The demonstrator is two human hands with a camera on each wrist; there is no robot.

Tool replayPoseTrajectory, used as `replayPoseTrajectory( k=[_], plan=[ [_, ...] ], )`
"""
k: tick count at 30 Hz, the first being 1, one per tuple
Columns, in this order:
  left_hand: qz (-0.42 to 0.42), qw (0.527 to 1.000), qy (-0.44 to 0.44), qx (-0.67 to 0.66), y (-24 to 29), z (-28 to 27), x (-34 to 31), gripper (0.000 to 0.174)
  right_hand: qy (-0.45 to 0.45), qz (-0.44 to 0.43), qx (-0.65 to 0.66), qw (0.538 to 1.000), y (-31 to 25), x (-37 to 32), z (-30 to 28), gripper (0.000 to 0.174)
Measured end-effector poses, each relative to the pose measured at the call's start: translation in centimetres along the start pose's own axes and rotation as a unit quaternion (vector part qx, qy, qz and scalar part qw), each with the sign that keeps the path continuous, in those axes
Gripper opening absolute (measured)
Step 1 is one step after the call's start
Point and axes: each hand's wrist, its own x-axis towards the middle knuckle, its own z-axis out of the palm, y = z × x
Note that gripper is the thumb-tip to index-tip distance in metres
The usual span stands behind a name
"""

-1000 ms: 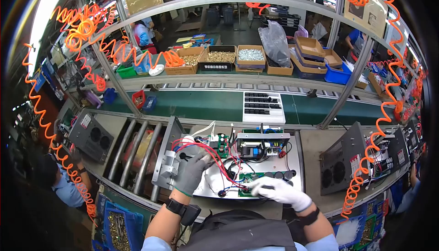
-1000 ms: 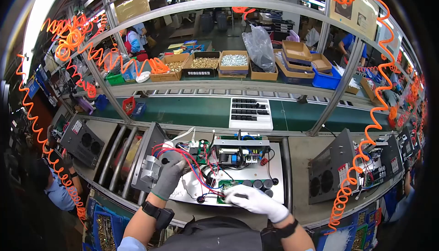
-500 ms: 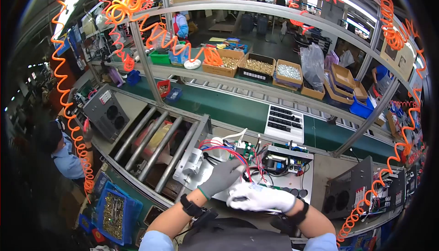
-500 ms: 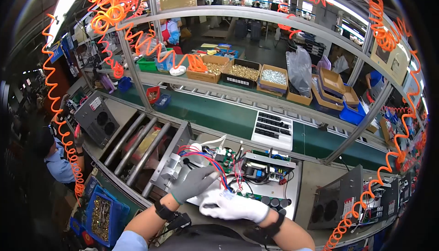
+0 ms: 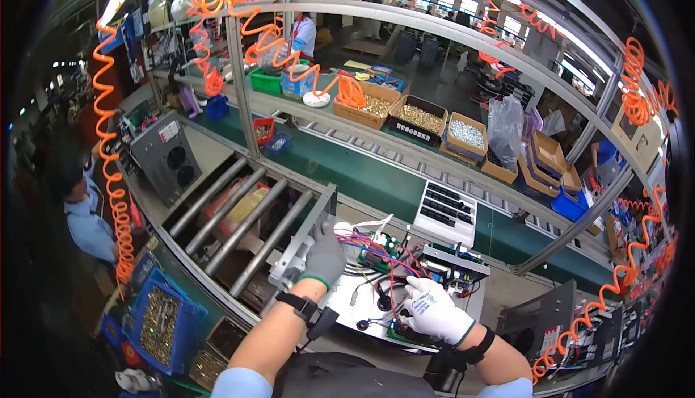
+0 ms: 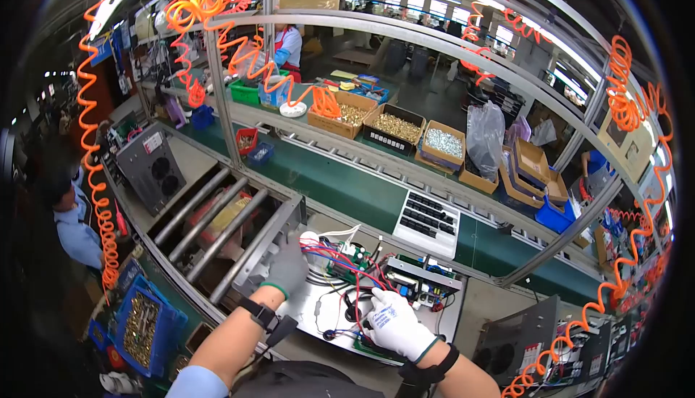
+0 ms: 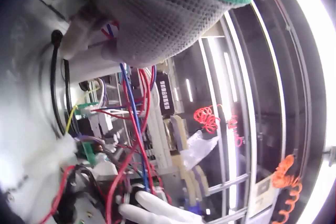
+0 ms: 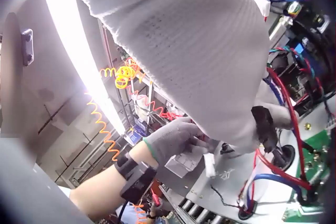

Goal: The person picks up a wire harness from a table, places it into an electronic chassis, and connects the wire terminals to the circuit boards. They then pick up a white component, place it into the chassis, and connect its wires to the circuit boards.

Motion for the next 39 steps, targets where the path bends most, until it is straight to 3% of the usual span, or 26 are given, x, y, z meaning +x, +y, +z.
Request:
replayPoseTrajectory(
  k=[1, 2, 3, 6, 7, 9, 10, 11, 13, 15, 16, 17, 19, 20, 21, 22, 24, 26, 27, 29, 30, 31, 33, 35, 37, 39],
  plan=[
    [-0.009, 0.999, -0.004, 0.033, 0.1, 0.3, -0.1, 0.063, 0.029, 0.003, -0.006, 1.000, -0.1, -0.5, 0.3, 0.036],
    [0.019, 0.995, 0.011, 0.092, 0.1, 0.5, -0.7, 0.049, 0.014, -0.003, -0.017, 1.000, -0.1, -0.8, 0.6, 0.035],
    [0.014, 0.996, 0.012, 0.088, -0.3, 0.6, -1.1, 0.049, 0.011, -0.009, -0.020, 1.000, -0.1, -1.2, 0.4, 0.035],
    [0.155, 0.973, -0.029, 0.167, -1.2, 0.7, -2.2, 0.027, 0.036, 0.013, 0.074, 0.997, -0.2, -2.4, 0.1, 0.034],
    [0.157, 0.974, -0.025, 0.164, -0.9, 0.8, -2.5, 0.027, 0.045, 0.040, 0.057, 0.997, -1.0, -2.8, -1.5, 0.032],
    [0.149, 0.971, -0.059, 0.175, -0.3, 0.5, -2.9, 0.027, 0.033, 0.036, 0.187, 0.981, -1.9, -2.5, -4.9, 0.023],
    [0.137, 0.976, -0.077, 0.152, -0.1, 0.1, -2.8, 0.027, 0.082, -0.003, 0.190, 0.978, -1.6, -2.3, -4.2, 0.017],
    [0.226, 0.962, -0.085, 0.128, 1.1, 1.7, -3.9, 0.028, 0.117, -0.012, 0.438, 0.891, -4.0, -1.6, -6.9, 0.017],
    [0.146, 0.973, -0.116, 0.133, 3.2, 2.0, -5.2, 0.033, 0.142, -0.005, 0.668, 0.730, -7.0, 0.9, -8.7, 0.023],
    [0.393, 0.918, -0.052, 0.027, -0.6, 4.7, -3.9, 0.033, 0.181, 0.063, 0.717, 0.670, -8.6, 4.7, -8.7, 0.028],
    [0.340, 0.937, 0.034, 0.074, -1.8, 8.6, -3.8, 0.027, 0.215, 0.081, 0.661, 0.714, -8.6, 6.8, -9.3, 0.028],
    [0.276, 0.961, 0.021, 0.011, -0.7, 6.9, -4.8, 0.025, 0.236, 0.115, 0.631, 0.730, -8.3, 9.2, -8.2, 0.029],
    [0.219, 0.961, -0.146, 0.087, 0.1, 4.5, -5.2, 0.027, 0.324, 0.139, 0.307, 0.884, -5.8, 13.9, -3.0, 0.033],
    [0.220, 0.957, -0.151, 0.115, 0.1, 4.9, -5.0, 0.029, 0.256, 0.180, 0.319, 0.895, -4.5, 15.2, -1.9, 0.034],
    [0.227, 0.957, -0.138, 0.116, 0.3, 4.2, -5.6, 0.029, 0.185, 0.221, 0.328, 0.900, -3.6, 15.9, -1.4, 0.036],
    [0.222, 0.963, -0.113, 0.100, 0.2, 4.1, -6.0, 0.026, 0.197, 0.298, 0.453, 0.817, -3.6, 16.1, -1.2, 0.034],
    [0.216, 0.969, -0.090, 0.075, 0.0, 5.1, -6.3, 0.024, 0.156, 0.274, 0.419, 0.852, -2.5, 15.8, 2.5, 0.035],
    [0.267, 0.949, -0.138, 0.100, 0.0, 6.3, -6.6, 0.032, 0.130, 0.250, 0.358, 0.890, -2.7, 15.5, 2.3, 0.034],
    [0.269, 0.947, -0.145, 0.097, -0.2, 6.9, -7.1, 0.032, 0.125, 0.257, 0.359, 0.888, -2.7, 15.7, 2.0, 0.034],
    [0.411, 0.906, -0.092, 0.033, -0.3, 6.4, -8.7, 0.043, 0.061, 0.267, 0.382, 0.882, -2.9, 16.1, 1.8, 0.033],
    [0.420, 0.891, -0.134, 0.111, 0.7, 2.2, -9.8, 0.043, 0.063, 0.269, 0.387, 0.880, -3.0, 16.0, 2.4, 0.033],
    [0.424, 0.888, -0.138, 0.112, 0.2, 1.7, -10.4, 0.043, -0.035, 0.317, 0.464, 0.826, -3.3, 15.8, 0.7, 0.036],
    [0.421, 0.898, -0.111, -0.069, -1.7, 1.1, -10.7, 0.037, 0.027, 0.257, 0.344, 0.903, -2.8, 15.0, 2.8, 0.037],
    [0.385, 0.912, -0.036, -0.136, -3.2, -1.2, -9.8, 0.034, 0.014, 0.265, 0.356, 0.896, -2.3, 14.4, 3.0, 0.037],
    [0.400, 0.904, 0.146, 0.043, -1.1, -5.1, -6.9, 0.032, 0.077, 0.253, 0.433, 0.862, -1.6, 14.2, 4.4, 0.037],
    [0.402, 0.884, 0.182, 0.154, -0.9, -3.1, -3.5, 0.026, 0.073, 0.248, 0.419, 0.871, -1.6, 13.6, 3.2, 0.036]
  ],
)
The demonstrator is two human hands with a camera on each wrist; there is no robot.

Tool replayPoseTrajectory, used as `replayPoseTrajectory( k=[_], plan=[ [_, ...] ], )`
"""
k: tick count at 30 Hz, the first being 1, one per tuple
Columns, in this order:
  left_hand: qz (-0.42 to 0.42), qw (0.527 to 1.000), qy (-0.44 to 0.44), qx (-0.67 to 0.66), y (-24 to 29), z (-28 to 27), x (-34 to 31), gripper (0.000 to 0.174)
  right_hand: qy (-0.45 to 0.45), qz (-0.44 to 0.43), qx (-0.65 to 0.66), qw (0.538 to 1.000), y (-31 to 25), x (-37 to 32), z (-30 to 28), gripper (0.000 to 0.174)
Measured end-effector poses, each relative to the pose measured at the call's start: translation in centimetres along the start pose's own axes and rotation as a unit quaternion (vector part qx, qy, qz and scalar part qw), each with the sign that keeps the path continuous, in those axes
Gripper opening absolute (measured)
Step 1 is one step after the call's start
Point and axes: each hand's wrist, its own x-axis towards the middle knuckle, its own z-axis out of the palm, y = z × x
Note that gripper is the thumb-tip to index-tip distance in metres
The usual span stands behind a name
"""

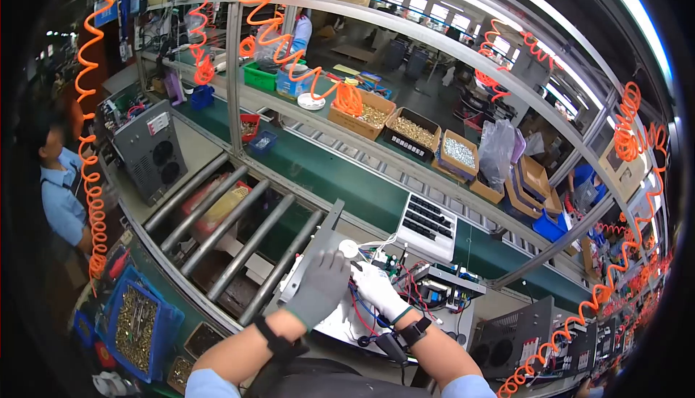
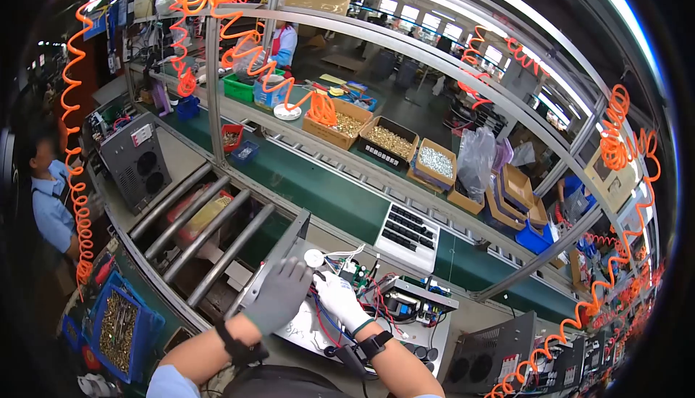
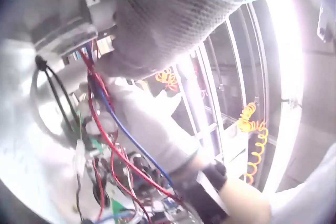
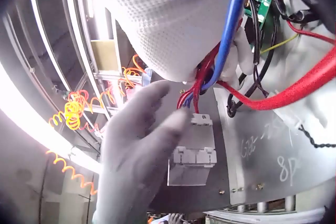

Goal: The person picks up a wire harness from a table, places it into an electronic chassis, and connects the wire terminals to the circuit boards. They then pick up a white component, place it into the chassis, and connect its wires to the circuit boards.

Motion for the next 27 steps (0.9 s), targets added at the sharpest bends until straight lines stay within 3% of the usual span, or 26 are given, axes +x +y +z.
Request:
replayPoseTrajectory(
  k=[1, 2, 3, 4, 6, 7, 8, 12, 14, 16, 18, 20, 21, 23, 24, 26, 27],
  plan=[
    [-0.006, 1.000, 0.001, 0.002, -0.1, 1.2, 0.8, 0.026, -0.007, -0.045, -0.026, 0.999, 0.1, -0.3, -0.5, 0.035],
    [-0.011, 0.989, -0.146, 0.027, 0.1, 2.1, 1.8, 0.024, -0.013, -0.091, -0.053, 0.994, 0.2, -0.4, -0.9, 0.033],
    [-0.017, 0.955, -0.291, 0.050, 0.3, 2.7, 2.7, 0.023, -0.016, -0.057, 0.023, 0.998, 0.9, -0.2, -0.8, 0.039],
    [-0.024, 0.956, -0.289, 0.052, 0.4, 2.6, 3.7, 0.023, -0.020, -0.063, 0.021, 0.998, 1.2, -0.1, -1.2, 0.039],
    [-0.110, 0.918, -0.378, -0.049, 0.6, 2.3, 5.1, 0.023, 0.006, -0.097, -0.066, 0.993, 1.8, -0.2, -1.6, 0.032],
    [-0.092, 0.935, -0.340, -0.030, 0.7, 2.1, 4.7, 0.022, -0.001, -0.172, -0.140, 0.975, 3.6, 0.7, -1.3, 0.025],
    [-0.093, 0.935, -0.342, -0.027, 0.6, 2.0, 4.4, 0.022, -0.006, -0.123, -0.113, 0.986, 4.2, 1.2, -1.2, 0.021],
    [0.046, 0.950, -0.304, 0.051, -0.6, 1.9, 4.0, 0.020, 0.020, -0.105, -0.102, 0.989, 4.6, 1.8, -1.5, 0.040],
    [0.087, 0.949, -0.299, -0.048, -1.7, 3.4, 3.5, 0.018, 0.033, -0.087, -0.110, 0.990, 4.9, 2.2, -1.3, 0.044],
    [0.102, 0.947, -0.298, -0.054, -1.7, 3.8, 3.9, 0.017, -0.018, -0.082, -0.155, 0.984, 4.9, 2.8, -0.4, 0.047],
    [0.065, 0.932, -0.354, -0.039, -1.1, 1.8, 5.0, 0.016, -0.022, -0.010, -0.049, 0.999, 1.8, 1.0, -1.2, 0.046],
    [0.043, 0.937, -0.338, -0.080, -1.0, 1.8, 4.6, 0.017, -0.075, 0.087, 0.107, 0.988, -1.1, -0.5, -2.9, 0.039],
    [0.023, 0.934, -0.345, -0.091, -0.9, 1.3, 4.9, 0.017, -0.073, 0.092, 0.106, 0.987, -0.8, -0.6, -2.6, 0.039],
    [0.004, 0.931, -0.351, -0.105, -1.0, 1.2, 5.0, 0.017, -0.070, 0.086, 0.303, 0.946, -0.6, -0.9, -2.1, 0.036],
    [0.016, 0.933, -0.347, -0.095, -1.1, 1.2, 5.0, 0.018, -0.068, 0.088, 0.302, 0.947, -0.7, -0.8, -2.4, 0.036],
    [0.029, 0.936, -0.342, -0.083, -1.6, 1.5, 5.0, 0.018, -0.084, 0.170, 0.253, 0.949, -2.4, -0.8, -3.8, 0.034],
    [0.039, 0.934, -0.346, -0.078, -1.9, 1.9, 4.9, 0.018, -0.104, 0.151, 0.235, 0.955, -1.1, 0.1, -3.0, 0.030]
  ],
)
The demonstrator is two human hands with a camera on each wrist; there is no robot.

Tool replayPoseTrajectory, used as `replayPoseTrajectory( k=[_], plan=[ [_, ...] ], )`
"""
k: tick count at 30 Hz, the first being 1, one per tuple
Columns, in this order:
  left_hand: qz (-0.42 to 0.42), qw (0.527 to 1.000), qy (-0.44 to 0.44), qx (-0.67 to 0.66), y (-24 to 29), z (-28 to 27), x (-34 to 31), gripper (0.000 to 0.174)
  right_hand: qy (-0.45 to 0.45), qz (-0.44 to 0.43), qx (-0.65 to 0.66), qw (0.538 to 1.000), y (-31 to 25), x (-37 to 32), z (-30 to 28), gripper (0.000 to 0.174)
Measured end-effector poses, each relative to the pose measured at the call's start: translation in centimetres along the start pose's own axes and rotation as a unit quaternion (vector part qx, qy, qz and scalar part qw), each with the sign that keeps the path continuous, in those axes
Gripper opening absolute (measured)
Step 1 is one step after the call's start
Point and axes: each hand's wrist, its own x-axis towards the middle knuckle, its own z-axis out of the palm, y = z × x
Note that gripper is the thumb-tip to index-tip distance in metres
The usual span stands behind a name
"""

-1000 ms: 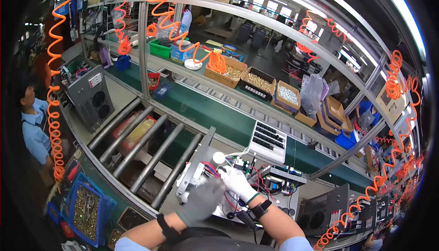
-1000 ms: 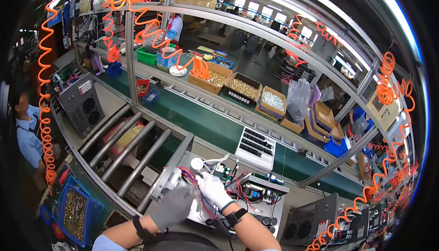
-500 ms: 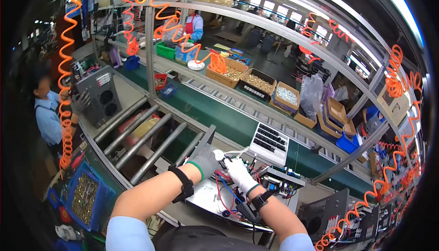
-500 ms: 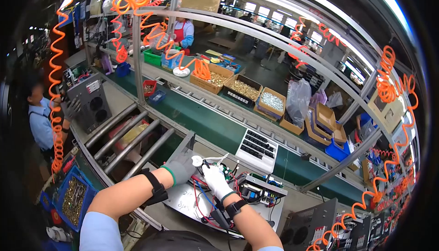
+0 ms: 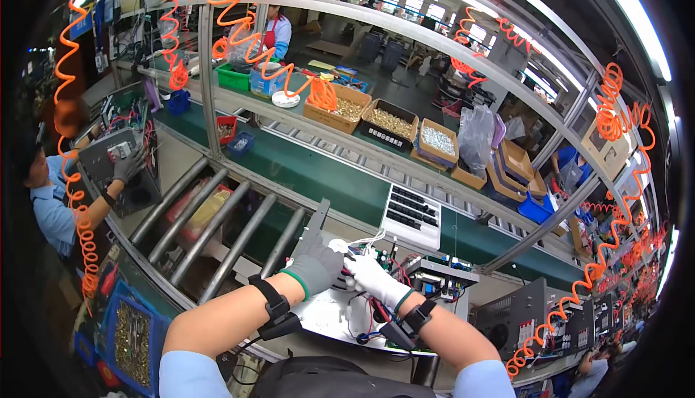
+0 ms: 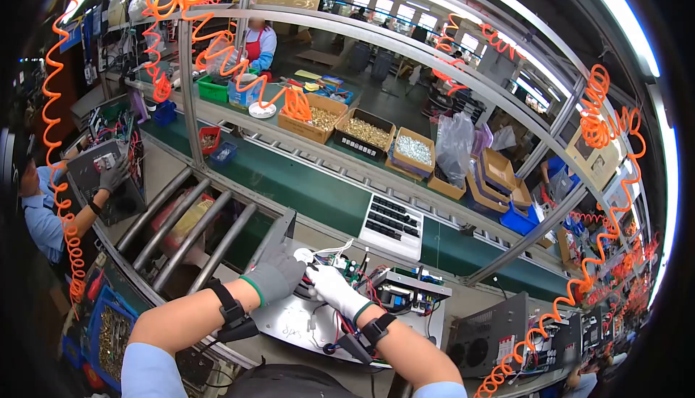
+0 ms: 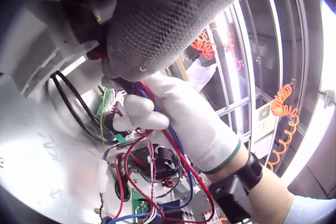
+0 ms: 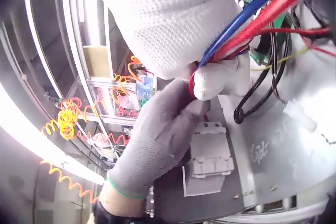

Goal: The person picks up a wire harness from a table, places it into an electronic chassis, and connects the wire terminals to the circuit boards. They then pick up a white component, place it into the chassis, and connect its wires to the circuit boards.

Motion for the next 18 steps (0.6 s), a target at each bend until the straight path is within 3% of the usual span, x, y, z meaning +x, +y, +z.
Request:
replayPoseTrajectory(
  k=[1, 3, 4, 5, 7, 8, 9, 11, 17, 18],
  plan=[
    [0.009, 1.000, -0.008, 0.008, -0.2, 0.3, 0.0, 0.019, 0.002, 0.002, 0.005, 1.000, 0.4, 0.8, -0.2, 0.030],
    [0.019, 1.000, 0.002, -0.001, -0.7, 0.6, -0.3, 0.018, -0.060, -0.074, -0.210, 0.973, 1.3, 2.0, -1.2, 0.027],
    [0.023, 0.999, 0.019, -0.012, -0.9, 0.6, -0.3, 0.018, -0.100, -0.167, -0.261, 0.946, 1.0, 2.5, -1.4, 0.030],
    [0.023, 0.999, 0.020, -0.010, -1.0, 0.6, -0.2, 0.018, -0.099, -0.168, -0.262, 0.945, 0.9, 2.2, -1.4, 0.030],
    [0.018, 1.000, -0.008, -0.005, -1.1, 0.7, 0.0, 0.017, 0.032, -0.317, -0.219, 0.922, -0.2, 0.3, -1.1, 0.038],
    [0.021, 1.000, -0.004, 0.000, -1.0, 0.0, -0.3, 0.015, -0.043, -0.236, -0.230, 0.943, -0.9, -0.1, -1.8, 0.041],
    [0.017, 1.000, -0.007, -0.002, -1.0, -0.3, -0.5, 0.015, -0.048, -0.236, -0.229, 0.943, -0.9, 0.0, -2.2, 0.041],
    [0.008, 1.000, -0.004, 0.020, -0.8, -0.6, -0.5, 0.016, -0.106, -0.131, -0.285, 0.944, -0.9, 0.2, -2.9, 0.041],
    [-0.050, 0.999, 0.021, -0.004, -0.7, 0.3, 0.1, 0.020, -0.155, -0.143, -0.247, 0.946, -1.5, 0.6, -3.9, 0.033],
    [-0.054, 0.998, 0.021, -0.001, -0.7, 0.2, 0.1, 0.020, -0.176, -0.111, -0.290, 0.934, -1.7, 0.9, -4.1, 0.035]
  ],
)
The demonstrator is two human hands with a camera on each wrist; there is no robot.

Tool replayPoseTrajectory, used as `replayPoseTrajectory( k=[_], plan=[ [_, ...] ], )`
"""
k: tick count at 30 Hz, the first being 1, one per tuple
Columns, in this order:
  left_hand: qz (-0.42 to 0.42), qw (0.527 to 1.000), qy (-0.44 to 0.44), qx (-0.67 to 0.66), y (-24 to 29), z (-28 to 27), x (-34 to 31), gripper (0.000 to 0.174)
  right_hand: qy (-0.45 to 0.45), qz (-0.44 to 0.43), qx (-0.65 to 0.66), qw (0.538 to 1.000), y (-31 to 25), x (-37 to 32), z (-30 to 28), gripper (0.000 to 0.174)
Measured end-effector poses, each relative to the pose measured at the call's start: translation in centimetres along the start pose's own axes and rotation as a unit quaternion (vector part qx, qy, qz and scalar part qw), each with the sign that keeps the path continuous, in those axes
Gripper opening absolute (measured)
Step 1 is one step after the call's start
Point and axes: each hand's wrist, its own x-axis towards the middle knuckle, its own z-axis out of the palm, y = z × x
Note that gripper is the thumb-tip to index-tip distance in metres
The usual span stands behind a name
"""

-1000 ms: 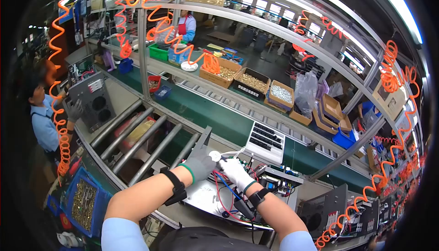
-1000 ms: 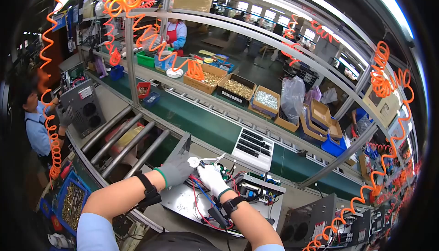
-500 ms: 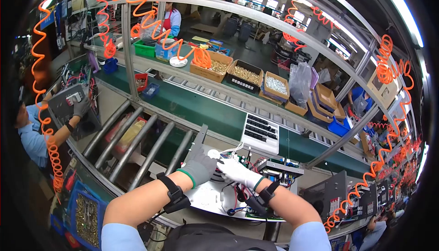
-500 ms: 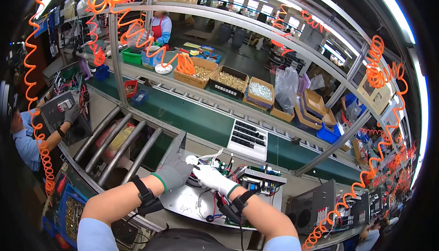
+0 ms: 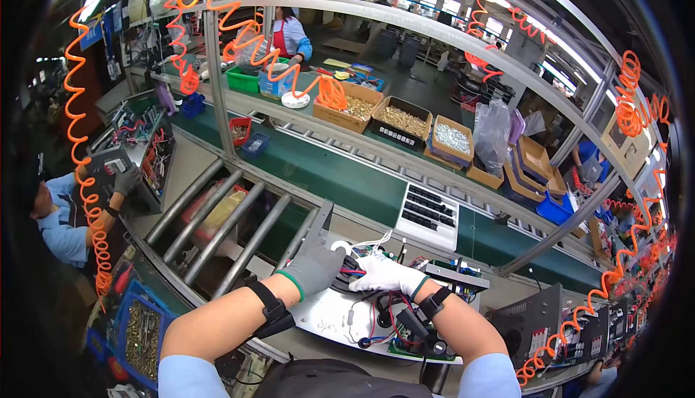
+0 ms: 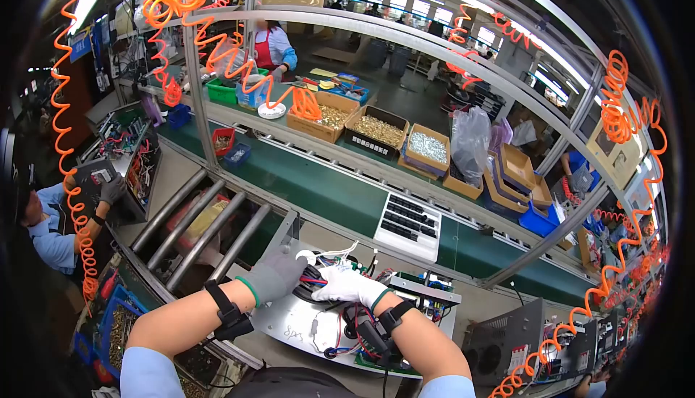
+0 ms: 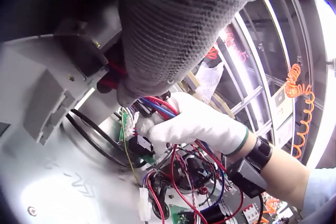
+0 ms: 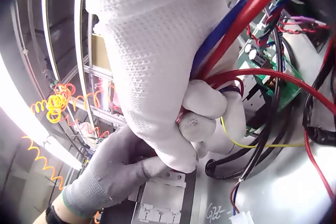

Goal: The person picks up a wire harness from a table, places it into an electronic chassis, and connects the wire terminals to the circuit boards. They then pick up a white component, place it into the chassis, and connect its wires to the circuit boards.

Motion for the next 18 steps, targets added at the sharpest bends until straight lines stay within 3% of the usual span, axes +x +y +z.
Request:
replayPoseTrajectory(
  k=[3, 5, 7, 11, 13, 14, 15, 18],
  plan=[
    [0.006, 1.000, -0.019, 0.016, 0.3, -0.4, -0.1, 0.021, -0.042, 0.013, -0.007, 0.999, -0.2, -0.2, -0.6, 0.043],
    [0.012, 0.999, 0.035, -0.036, 0.4, -0.1, -0.2, 0.022, 0.089, -0.089, -0.036, 0.991, 0.4, -0.2, 0.3, 0.049],
    [0.039, 0.999, -0.007, -0.031, 0.1, -0.4, 0.0, 0.024, 0.127, -0.047, -0.103, 0.985, 0.3, 0.6, 0.7, 0.064],
    [0.027, 0.999, 0.005, -0.019, -0.1, 0.2, 0.5, 0.021, 0.143, -0.032, -0.140, 0.979, -1.8, -0.4, 0.5, 0.069],
    [0.026, 0.999, -0.041, -0.021, 0.0, 0.0, 0.4, 0.020, 0.096, -0.030, -0.080, 0.992, -1.8, -0.4, 0.4, 0.059],
    [0.028, 0.998, -0.042, -0.021, -0.1, 0.1, 0.3, 0.020, 0.091, -0.089, -0.076, 0.989, -0.5, 0.1, 0.6, 0.044],
    [0.033, 0.999, -0.026, -0.021, -0.3, 0.3, 0.3, 0.020, 0.091, -0.088, -0.075, 0.989, 0.5, 0.2, 0.5, 0.044],
    [0.023, 0.999, 0.002, -0.030, -0.5, 0.0, -0.1, 0.021, -0.022, -0.045, 0.169, 0.984, 0.8, 0.0, 0.1, 0.029]
  ],
)
